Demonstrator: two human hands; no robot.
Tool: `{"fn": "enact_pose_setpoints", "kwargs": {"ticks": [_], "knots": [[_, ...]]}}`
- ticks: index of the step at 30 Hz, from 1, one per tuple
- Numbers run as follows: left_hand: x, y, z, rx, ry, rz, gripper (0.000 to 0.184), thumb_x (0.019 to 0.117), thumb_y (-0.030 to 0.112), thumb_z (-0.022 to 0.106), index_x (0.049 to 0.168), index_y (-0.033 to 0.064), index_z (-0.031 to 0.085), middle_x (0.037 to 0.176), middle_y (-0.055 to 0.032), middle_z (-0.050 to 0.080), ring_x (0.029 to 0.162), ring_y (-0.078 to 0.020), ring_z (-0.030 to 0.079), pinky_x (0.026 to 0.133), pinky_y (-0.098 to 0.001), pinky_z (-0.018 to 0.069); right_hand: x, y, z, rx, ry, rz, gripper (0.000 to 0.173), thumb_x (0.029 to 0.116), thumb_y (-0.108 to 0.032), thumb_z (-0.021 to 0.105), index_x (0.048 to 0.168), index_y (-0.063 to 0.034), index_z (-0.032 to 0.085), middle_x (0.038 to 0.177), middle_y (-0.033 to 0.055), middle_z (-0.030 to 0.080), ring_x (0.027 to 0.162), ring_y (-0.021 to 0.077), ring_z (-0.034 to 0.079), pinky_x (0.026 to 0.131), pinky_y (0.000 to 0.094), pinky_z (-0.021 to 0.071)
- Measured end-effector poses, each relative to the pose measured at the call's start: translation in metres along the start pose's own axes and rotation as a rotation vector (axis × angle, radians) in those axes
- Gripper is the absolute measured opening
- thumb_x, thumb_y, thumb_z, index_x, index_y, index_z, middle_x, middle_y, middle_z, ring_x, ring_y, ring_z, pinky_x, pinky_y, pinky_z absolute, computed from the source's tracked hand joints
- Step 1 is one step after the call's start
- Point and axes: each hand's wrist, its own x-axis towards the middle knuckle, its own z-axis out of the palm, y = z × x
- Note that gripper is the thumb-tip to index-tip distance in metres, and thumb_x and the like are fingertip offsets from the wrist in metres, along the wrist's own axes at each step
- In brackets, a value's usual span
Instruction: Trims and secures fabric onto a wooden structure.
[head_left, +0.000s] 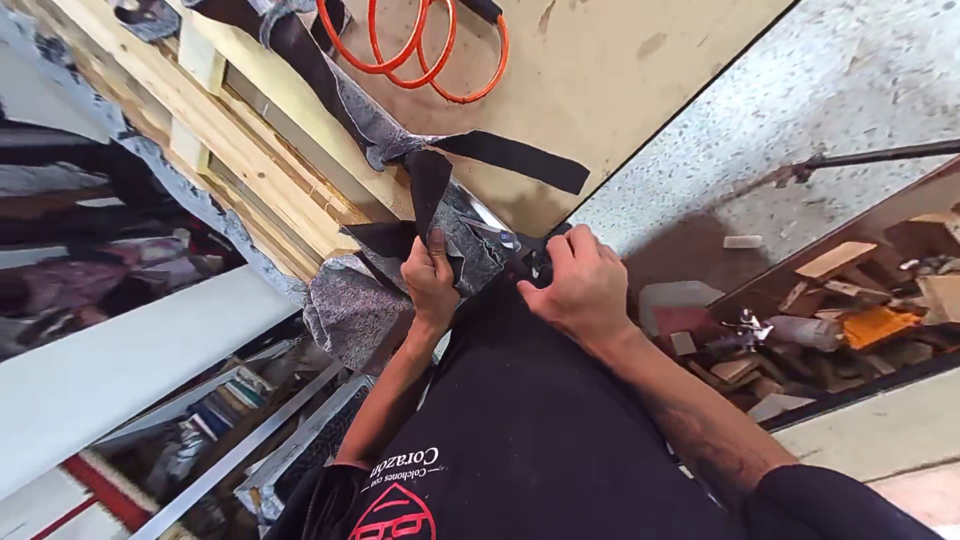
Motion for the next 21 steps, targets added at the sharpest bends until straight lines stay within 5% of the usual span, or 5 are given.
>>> {"fn": "enact_pose_setpoints", "kwargs": {"ticks": [4, 8, 13, 16, 21], "knots": [[-0.001, -0.015, 0.005, -0.217, 0.007, 0.000, 0.033, 0.1093, 0.022, 0.048, 0.092, 0.0009, 0.066, 0.068, -0.0003, 0.062, 0.062, -0.0045, 0.063, 0.062, -0.0256, 0.0567, 0.030, -0.028, -0.001, -0.050, -0.116, 0.029, 0.048, 0.0728, -0.039, 0.079, 0.102, -0.0032, 0.066, 0.110, 0.0200, 0.061, 0.098, 0.0399, 0.064, 0.072, 0.0555, 0.0522], [0.002, -0.018, 0.000, -0.197, -0.043, 0.050, 0.033, 0.1091, 0.021, 0.048, 0.096, -0.0033, 0.066, 0.072, -0.0039, 0.064, 0.066, -0.0063, 0.064, 0.066, -0.0269, 0.0573, 0.043, -0.028, -0.018, -0.014, -0.320, 0.024, 0.046, 0.0839, -0.045, 0.075, 0.101, -0.0025, 0.070, 0.098, 0.0216, 0.066, 0.082, 0.0416, 0.068, 0.062, 0.0590, 0.0522], [0.008, -0.015, -0.016, -0.258, -0.168, 0.066, 0.036, 0.1106, 0.024, 0.043, 0.095, 0.0001, 0.065, 0.071, 0.0002, 0.061, 0.064, -0.0032, 0.060, 0.064, -0.0237, 0.0547, 0.061, -0.048, -0.011, -0.079, -0.317, 0.071, 0.056, 0.0760, -0.054, 0.074, 0.106, -0.0063, 0.069, 0.105, 0.0181, 0.065, 0.089, 0.0384, 0.067, 0.064, 0.0586, 0.0513], [0.015, -0.017, -0.030, -0.276, -0.212, 0.157, 0.036, 0.1088, 0.020, 0.046, 0.085, -0.0003, 0.063, 0.066, -0.0016, 0.055, 0.059, -0.0065, 0.055, 0.059, -0.0241, 0.0495, 0.058, -0.054, -0.005, -0.078, -0.289, 0.050, 0.050, 0.0830, -0.050, 0.072, 0.104, -0.0043, 0.070, 0.099, 0.0206, 0.068, 0.089, 0.0411, 0.069, 0.067, 0.0606, 0.0532], [0.023, -0.019, -0.044, -0.394, -0.280, 0.371, 0.036, 0.1053, 0.011, 0.049, 0.073, -0.0009, 0.060, 0.069, -0.0103, 0.060, 0.073, -0.0195, 0.064, 0.082, -0.0366, 0.0546, 0.067, -0.077, -0.003, -0.173, -0.223, 0.119, 0.060, 0.0788, -0.057, 0.072, 0.109, -0.0050, 0.069, 0.110, 0.0204, 0.067, 0.093, 0.0395, 0.069, 0.070, 0.0612, 0.0540]]}}
